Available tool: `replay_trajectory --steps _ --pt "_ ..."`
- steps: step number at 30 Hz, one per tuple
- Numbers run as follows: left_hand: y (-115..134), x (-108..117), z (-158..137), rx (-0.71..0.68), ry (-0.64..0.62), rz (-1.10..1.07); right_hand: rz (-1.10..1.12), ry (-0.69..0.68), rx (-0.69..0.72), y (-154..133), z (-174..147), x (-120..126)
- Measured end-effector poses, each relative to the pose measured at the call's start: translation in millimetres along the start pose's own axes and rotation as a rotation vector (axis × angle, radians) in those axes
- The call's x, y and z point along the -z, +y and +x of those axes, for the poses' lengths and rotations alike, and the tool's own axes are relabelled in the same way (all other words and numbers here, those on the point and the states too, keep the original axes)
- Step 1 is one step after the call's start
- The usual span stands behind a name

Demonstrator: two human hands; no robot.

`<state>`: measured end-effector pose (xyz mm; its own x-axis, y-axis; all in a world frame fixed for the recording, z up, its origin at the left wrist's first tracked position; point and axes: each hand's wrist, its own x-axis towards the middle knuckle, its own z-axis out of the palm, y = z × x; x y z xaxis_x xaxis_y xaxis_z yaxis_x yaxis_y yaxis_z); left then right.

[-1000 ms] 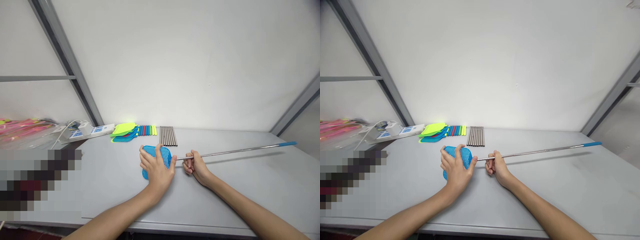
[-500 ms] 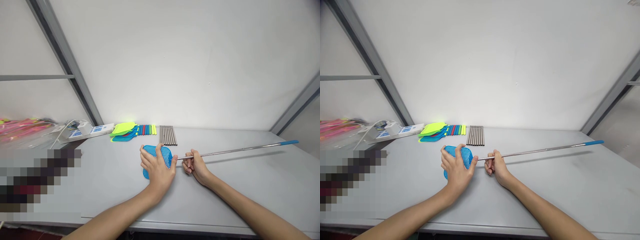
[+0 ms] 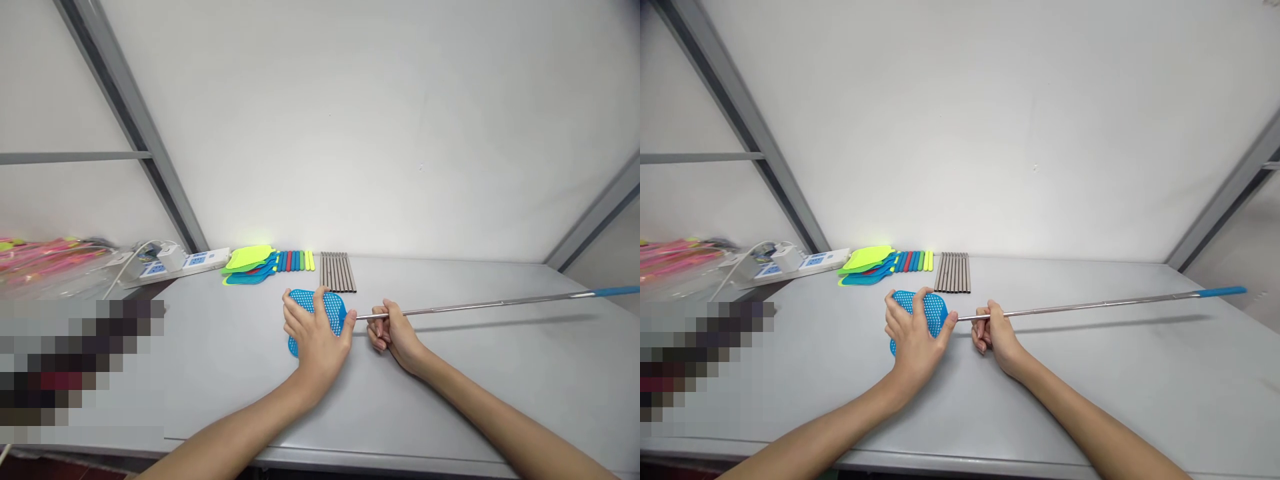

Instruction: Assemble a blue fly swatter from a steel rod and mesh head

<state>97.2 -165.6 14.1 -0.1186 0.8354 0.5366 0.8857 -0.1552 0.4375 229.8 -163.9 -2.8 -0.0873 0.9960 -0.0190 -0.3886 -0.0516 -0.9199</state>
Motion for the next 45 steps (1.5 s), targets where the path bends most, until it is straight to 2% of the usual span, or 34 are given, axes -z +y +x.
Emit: replay_trajectory --steps 5,9,18,25,30,37,45 --pt "-7 0 14 -0.015 -0.082 -0.059 -0.176 0.004 -0.019 -8 0 -1" --pt "-12 -3 22 0.028 -0.114 -0.092 -0.247 -0.032 -0.044 -12 -1 2" --pt "-16 -4 34 0.116 -0.132 -0.057 -0.274 -0.082 -0.057 -15 -4 4" --pt "-26 -3 44 0.163 -0.106 -0.046 -0.190 -0.088 -0.019 -19 3 22" --pt "-29 -4 44 0.143 -0.083 -0.012 -0.318 -0.160 -0.049 -21 7 26" --pt "-26 -5 38 0.152 -0.064 0.096 -0.301 -0.302 -0.180 -15 3 24" --pt "-20 -3 33 0.215 -0.112 0.193 -0.294 -0.312 -0.212 -12 -2 20"
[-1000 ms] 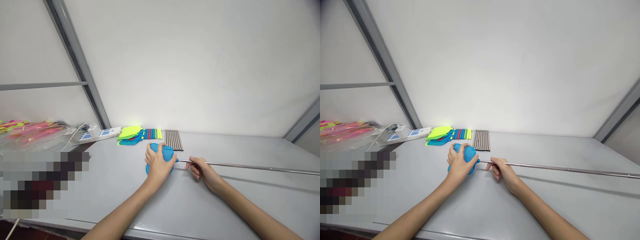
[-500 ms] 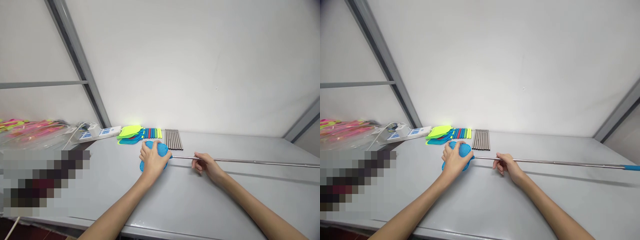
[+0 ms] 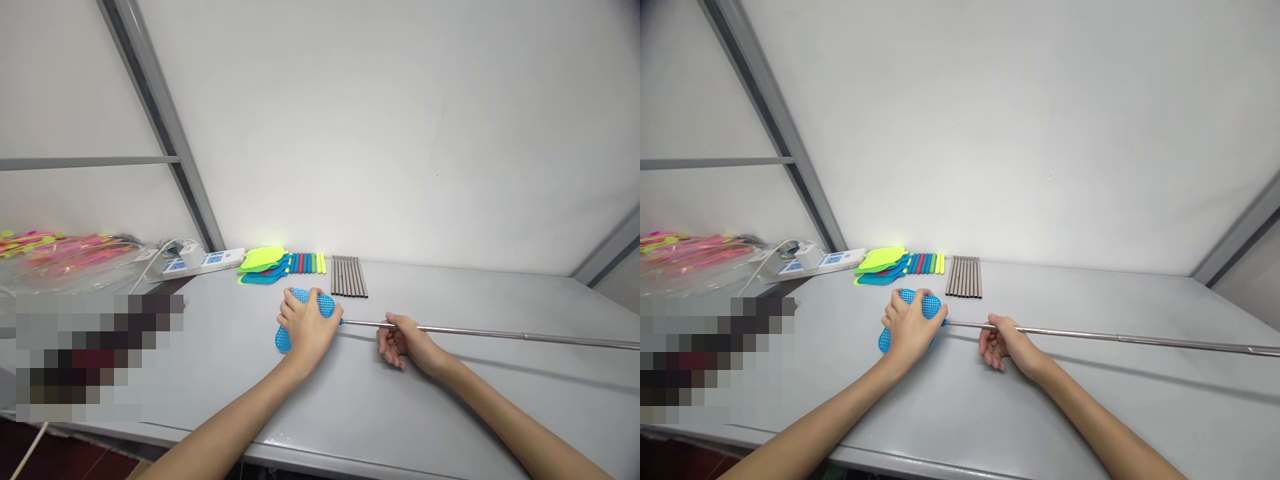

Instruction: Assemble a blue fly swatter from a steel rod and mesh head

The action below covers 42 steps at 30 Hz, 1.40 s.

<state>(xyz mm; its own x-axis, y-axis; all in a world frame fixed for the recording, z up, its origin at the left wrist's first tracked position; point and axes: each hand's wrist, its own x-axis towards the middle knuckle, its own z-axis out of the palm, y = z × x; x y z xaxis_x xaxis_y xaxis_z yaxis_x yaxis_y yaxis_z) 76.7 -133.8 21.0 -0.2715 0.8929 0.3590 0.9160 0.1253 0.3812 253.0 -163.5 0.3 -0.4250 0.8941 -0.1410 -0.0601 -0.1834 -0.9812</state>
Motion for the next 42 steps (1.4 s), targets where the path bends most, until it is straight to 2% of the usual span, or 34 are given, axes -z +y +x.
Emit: replay_trajectory --steps 5,14,27,38,42 --pt "-5 -5 1 -0.018 0.026 -0.003 0.008 0.003 -0.005 -1 0 -3" --pt "-7 -10 3 0.028 -0.051 -0.018 0.022 0.000 0.013 -2 1 -3" --pt "-7 -10 2 0.025 -0.031 -0.030 0.049 0.010 0.005 -1 2 -6" --pt "-7 -11 4 0.087 -0.179 -0.100 0.001 0.021 0.036 -2 3 -4" --pt "-6 -12 6 0.052 -0.176 -0.128 0.010 0.053 0.038 -2 4 -2"
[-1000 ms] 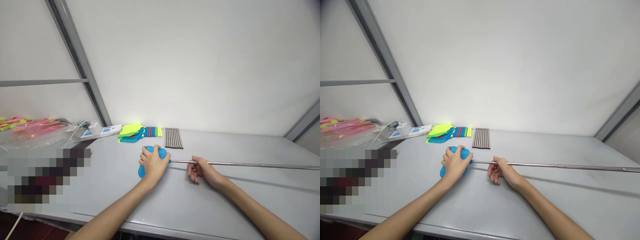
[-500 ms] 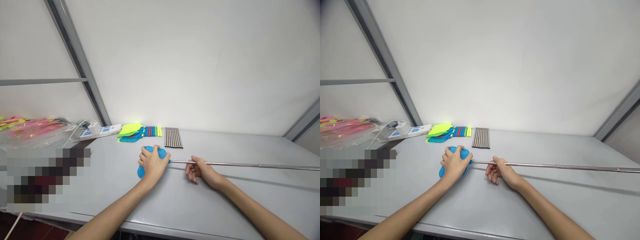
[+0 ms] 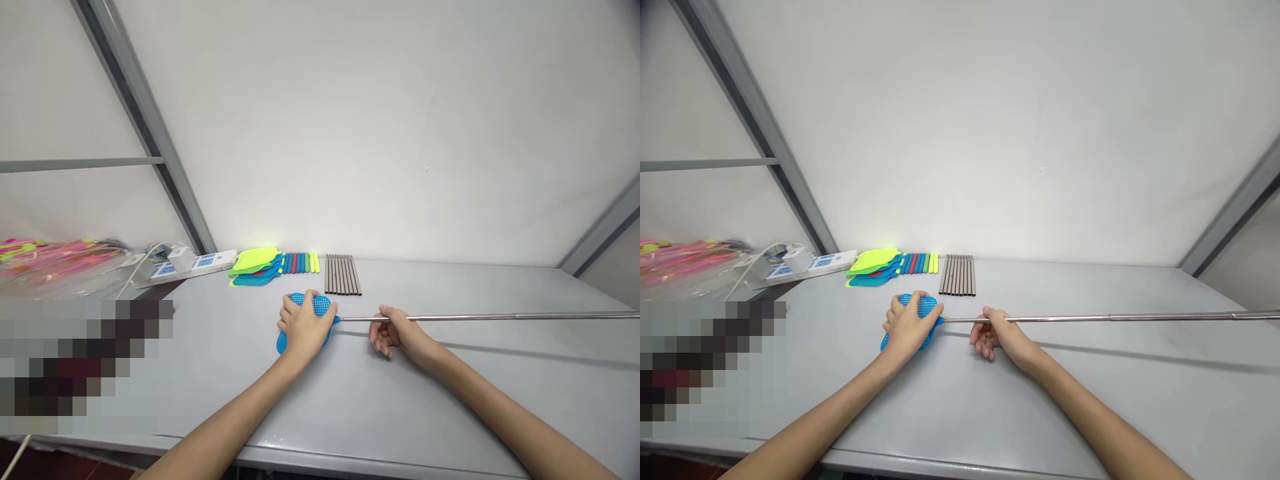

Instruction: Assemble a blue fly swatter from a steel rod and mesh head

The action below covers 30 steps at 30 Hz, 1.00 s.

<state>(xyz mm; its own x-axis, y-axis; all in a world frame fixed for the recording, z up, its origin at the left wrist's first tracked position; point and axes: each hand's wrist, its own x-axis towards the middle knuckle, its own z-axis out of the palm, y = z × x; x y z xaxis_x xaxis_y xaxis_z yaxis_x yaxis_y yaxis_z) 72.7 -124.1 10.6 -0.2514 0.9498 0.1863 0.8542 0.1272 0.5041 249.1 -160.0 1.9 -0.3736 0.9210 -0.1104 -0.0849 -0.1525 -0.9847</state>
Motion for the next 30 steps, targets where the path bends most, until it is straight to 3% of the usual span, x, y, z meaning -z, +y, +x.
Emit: replay_trajectory --steps 6,14,18,24,30 --pt "0 -1 1 -0.065 -0.015 -0.046 0.056 0.083 -0.019 2 2 1" --pt "-5 -4 4 -0.213 0.044 -0.090 0.108 0.054 -0.055 -2 1 -2" --pt "-5 -2 -2 -0.410 -0.039 -0.128 0.093 0.004 -0.063 -2 1 -5" --pt "4 10 -16 -0.907 -0.231 -0.201 0.105 -0.005 -0.053 1 1 -5" --pt "4 13 -14 -0.983 -0.267 -0.095 0.092 0.000 -0.036 -1 1 -6"
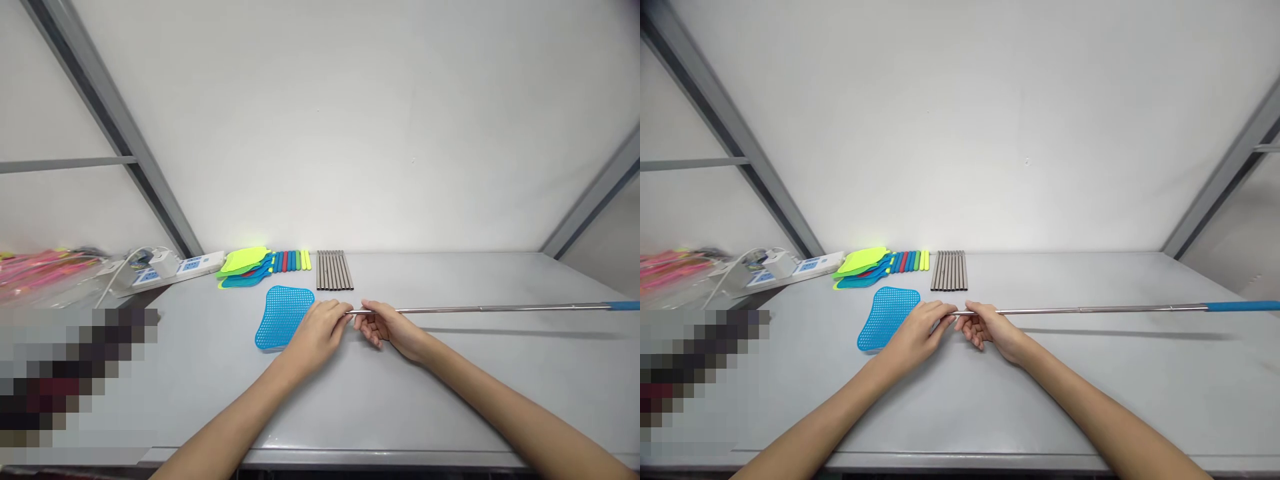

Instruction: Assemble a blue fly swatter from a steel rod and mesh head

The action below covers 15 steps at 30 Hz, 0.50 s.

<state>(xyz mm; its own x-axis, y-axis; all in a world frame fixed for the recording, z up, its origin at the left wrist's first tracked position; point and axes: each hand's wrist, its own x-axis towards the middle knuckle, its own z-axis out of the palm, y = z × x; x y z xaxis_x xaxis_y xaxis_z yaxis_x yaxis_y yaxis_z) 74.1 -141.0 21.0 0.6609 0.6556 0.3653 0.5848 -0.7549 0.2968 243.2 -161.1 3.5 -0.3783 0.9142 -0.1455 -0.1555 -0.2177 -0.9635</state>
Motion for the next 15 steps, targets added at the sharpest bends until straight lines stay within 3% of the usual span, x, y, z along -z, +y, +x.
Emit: replay_trajectory --steps 15 --pt "1.7 3.3 1.7 0.039 -0.014 -0.005 0.024 0.090 0.051 -3.2 0.4 -2.1"
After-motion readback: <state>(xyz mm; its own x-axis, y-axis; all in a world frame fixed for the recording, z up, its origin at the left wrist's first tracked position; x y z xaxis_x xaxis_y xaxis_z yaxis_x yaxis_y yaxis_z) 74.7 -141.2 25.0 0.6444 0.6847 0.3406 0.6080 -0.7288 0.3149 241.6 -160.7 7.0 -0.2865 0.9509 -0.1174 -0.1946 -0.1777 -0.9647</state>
